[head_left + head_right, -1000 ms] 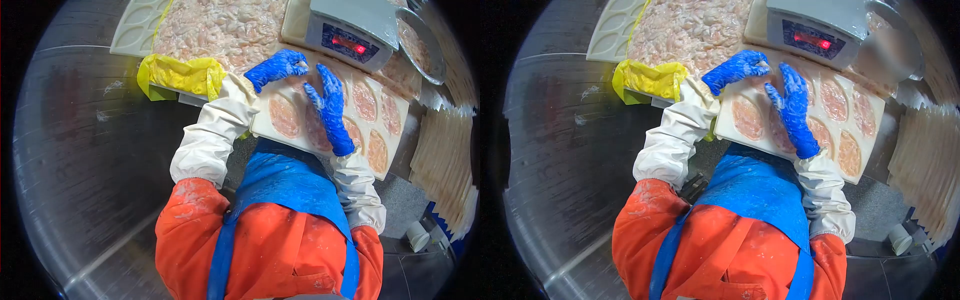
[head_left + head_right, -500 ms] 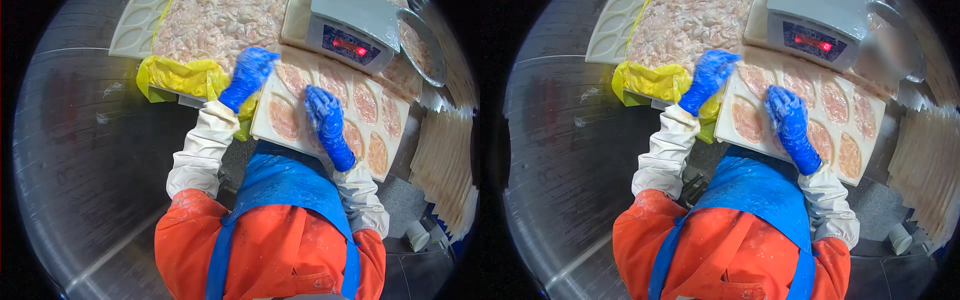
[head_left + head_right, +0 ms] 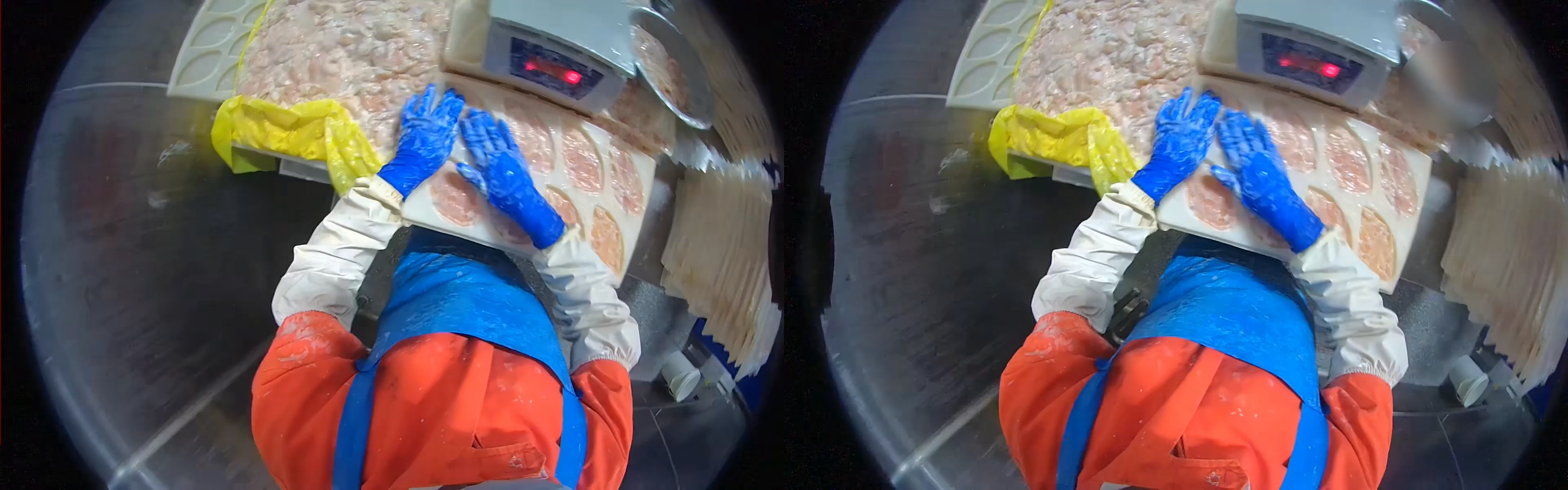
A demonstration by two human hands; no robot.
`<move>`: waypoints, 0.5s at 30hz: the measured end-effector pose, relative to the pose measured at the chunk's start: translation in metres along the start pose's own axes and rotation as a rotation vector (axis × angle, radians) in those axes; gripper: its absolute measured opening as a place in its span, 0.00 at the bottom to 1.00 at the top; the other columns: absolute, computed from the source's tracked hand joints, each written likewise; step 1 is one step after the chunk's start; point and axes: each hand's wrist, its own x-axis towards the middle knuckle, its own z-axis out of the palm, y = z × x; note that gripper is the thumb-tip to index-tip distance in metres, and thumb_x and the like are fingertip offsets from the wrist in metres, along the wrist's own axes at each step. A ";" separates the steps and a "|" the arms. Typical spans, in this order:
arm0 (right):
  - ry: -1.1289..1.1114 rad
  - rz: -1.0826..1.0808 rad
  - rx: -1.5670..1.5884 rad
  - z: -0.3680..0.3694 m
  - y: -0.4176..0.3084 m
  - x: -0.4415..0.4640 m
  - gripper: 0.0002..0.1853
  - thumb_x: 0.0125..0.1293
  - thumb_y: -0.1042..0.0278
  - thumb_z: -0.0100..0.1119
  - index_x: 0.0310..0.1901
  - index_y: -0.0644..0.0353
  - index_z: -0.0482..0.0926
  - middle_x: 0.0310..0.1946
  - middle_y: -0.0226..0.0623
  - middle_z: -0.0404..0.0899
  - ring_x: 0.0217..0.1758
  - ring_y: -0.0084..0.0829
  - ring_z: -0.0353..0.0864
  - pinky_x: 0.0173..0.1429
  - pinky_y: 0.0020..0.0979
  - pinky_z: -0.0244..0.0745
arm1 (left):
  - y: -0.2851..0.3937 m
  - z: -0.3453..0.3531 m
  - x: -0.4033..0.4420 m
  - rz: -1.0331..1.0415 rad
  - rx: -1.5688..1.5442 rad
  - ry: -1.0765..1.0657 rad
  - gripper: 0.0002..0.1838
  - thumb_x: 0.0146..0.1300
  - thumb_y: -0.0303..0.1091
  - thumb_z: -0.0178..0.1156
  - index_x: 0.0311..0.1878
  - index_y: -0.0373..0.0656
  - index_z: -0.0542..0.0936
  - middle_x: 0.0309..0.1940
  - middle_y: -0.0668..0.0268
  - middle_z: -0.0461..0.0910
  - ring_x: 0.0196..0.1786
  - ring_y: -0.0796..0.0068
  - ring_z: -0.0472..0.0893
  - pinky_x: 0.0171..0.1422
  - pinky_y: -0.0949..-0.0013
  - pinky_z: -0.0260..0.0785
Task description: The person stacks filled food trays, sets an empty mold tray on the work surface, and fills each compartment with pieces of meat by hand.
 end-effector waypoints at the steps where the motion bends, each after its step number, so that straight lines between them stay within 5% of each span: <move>1: 0.072 -0.033 0.036 0.005 0.004 0.006 0.35 0.70 0.49 0.51 0.72 0.63 0.62 0.74 0.51 0.58 0.77 0.48 0.56 0.79 0.49 0.48 | -0.004 0.021 -0.004 -0.006 0.117 -0.005 0.27 0.67 0.42 0.49 0.70 0.50 0.70 0.71 0.58 0.67 0.75 0.56 0.62 0.75 0.42 0.49; 3: -0.148 0.033 0.069 -0.012 0.013 0.020 0.33 0.69 0.49 0.52 0.69 0.62 0.66 0.69 0.52 0.64 0.72 0.50 0.62 0.74 0.50 0.56 | -0.007 0.017 0.008 0.023 0.003 0.005 0.26 0.69 0.41 0.48 0.68 0.46 0.71 0.69 0.57 0.68 0.75 0.54 0.62 0.74 0.39 0.50; 5: 0.286 0.030 0.141 -0.012 0.007 0.036 0.33 0.69 0.48 0.52 0.69 0.60 0.66 0.67 0.51 0.67 0.70 0.50 0.66 0.72 0.50 0.58 | -0.020 0.021 0.011 0.058 -0.023 -0.050 0.29 0.70 0.41 0.47 0.71 0.41 0.66 0.73 0.54 0.63 0.78 0.55 0.57 0.77 0.41 0.45; 7: 0.310 0.008 0.125 0.015 0.015 0.045 0.34 0.69 0.46 0.50 0.69 0.61 0.66 0.67 0.50 0.68 0.70 0.48 0.66 0.74 0.52 0.55 | -0.024 0.030 0.019 -0.117 -0.157 -0.075 0.32 0.70 0.42 0.45 0.75 0.39 0.59 0.75 0.54 0.58 0.79 0.56 0.54 0.78 0.43 0.42; 8: 0.320 -0.083 -0.072 0.021 0.020 0.045 0.35 0.68 0.45 0.50 0.69 0.60 0.66 0.67 0.49 0.68 0.71 0.48 0.65 0.76 0.52 0.52 | -0.023 0.035 0.015 -0.117 -0.157 0.045 0.33 0.71 0.42 0.43 0.77 0.40 0.55 0.77 0.55 0.55 0.79 0.57 0.53 0.79 0.44 0.42; 11: 0.175 -0.068 0.128 0.020 0.026 0.037 0.35 0.70 0.43 0.49 0.70 0.58 0.65 0.69 0.48 0.67 0.73 0.48 0.63 0.77 0.53 0.48 | -0.016 0.032 0.010 -0.130 0.245 -0.133 0.35 0.72 0.46 0.45 0.78 0.43 0.53 0.79 0.58 0.51 0.80 0.58 0.51 0.79 0.42 0.40; 15: 0.107 0.119 -0.172 -0.029 0.057 -0.019 0.37 0.70 0.44 0.49 0.75 0.52 0.57 0.76 0.41 0.56 0.78 0.43 0.54 0.79 0.53 0.45 | -0.003 0.012 0.009 -0.048 0.078 -0.020 0.39 0.70 0.50 0.49 0.79 0.45 0.50 0.79 0.57 0.49 0.81 0.58 0.48 0.79 0.40 0.33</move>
